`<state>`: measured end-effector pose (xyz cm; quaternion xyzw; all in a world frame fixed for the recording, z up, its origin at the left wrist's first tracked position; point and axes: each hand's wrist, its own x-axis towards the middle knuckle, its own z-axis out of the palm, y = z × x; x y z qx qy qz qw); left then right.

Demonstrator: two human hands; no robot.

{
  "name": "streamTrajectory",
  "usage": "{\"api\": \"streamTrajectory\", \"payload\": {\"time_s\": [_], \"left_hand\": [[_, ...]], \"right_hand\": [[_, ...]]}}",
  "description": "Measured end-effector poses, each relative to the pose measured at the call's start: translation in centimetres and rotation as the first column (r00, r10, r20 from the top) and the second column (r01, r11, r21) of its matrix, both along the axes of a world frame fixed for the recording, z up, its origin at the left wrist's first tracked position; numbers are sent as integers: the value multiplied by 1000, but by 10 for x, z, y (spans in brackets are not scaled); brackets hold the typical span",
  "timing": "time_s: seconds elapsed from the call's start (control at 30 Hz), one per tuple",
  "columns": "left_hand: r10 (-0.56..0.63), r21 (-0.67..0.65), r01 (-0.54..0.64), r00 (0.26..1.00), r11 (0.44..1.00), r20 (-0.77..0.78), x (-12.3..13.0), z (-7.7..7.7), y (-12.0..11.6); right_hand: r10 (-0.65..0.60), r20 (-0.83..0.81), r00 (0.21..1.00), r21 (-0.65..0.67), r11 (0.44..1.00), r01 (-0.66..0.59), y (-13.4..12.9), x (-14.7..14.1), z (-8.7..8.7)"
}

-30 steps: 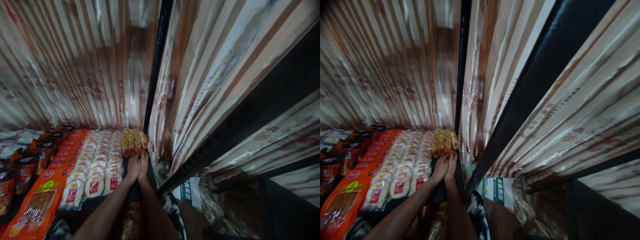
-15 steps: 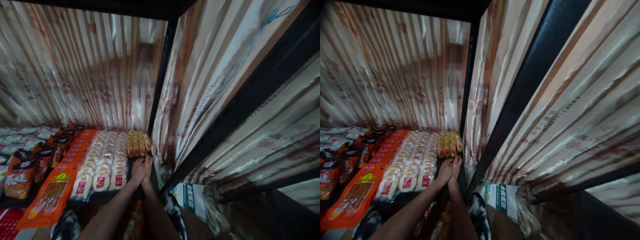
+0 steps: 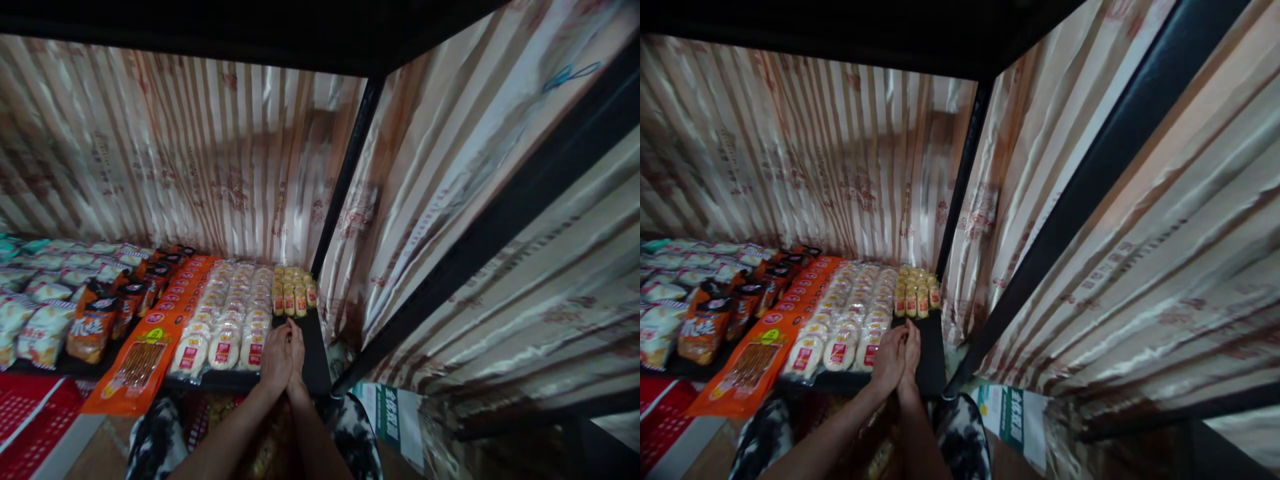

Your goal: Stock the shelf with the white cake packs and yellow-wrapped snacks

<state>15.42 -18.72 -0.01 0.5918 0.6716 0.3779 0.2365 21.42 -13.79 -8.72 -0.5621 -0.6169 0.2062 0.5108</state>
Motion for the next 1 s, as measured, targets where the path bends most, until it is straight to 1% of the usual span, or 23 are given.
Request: {"api": "streamTrajectory", "payload": {"time_s": [0.07,0.13,0.17,0.23,0.33,0.4,0.47,0.5,0.57,0.67,0.77,0.83,0.9,1.0], "left_hand": [[-18,151,33,995,988,-96,-17,-5,-4],[10,323,66,974,944,-226,-34,-14,-7],[39,384,78,957,920,-286,-42,-18,-8],[101,444,85,920,892,-378,-56,-27,-9],[162,454,83,866,887,-474,-69,-37,-11],[170,437,86,840,895,-515,-75,-42,-12],[161,420,100,825,902,-542,-79,-46,-12],[155,415,108,819,904,-552,-82,-47,-12],[153,418,120,812,900,-563,-87,-49,-11],[184,446,95,821,890,-541,-97,-49,-11],[229,460,46,821,887,-523,-111,-45,-13],[246,456,32,807,890,-537,-120,-41,-14],[249,452,37,793,891,-556,-128,-39,-15],[258,450,20,797,893,-547,-136,-41,-16]], "right_hand": [[26,-40,999,-25,999,-27,0,-10,9],[49,-65,997,-49,997,-52,-1,-20,19],[55,-70,996,-56,997,-59,-1,-25,24],[59,-69,996,-70,996,-64,-2,-33,31],[69,-47,997,-105,992,-74,-1,-43,33],[71,-18,997,-127,989,-73,0,-47,30],[45,29,999,-120,992,-41,2,-49,27],[26,64,998,-96,995,-20,2,-49,27],[4,154,988,-4,1000,-4,4,-51,31],[29,294,955,148,986,-75,9,-58,45],[67,395,916,203,966,-158,19,-74,63],[110,475,873,181,959,-219,26,-87,72],[161,556,816,122,954,-272,34,-101,79],[220,626,748,26,953,-302,43,-116,81]]}}
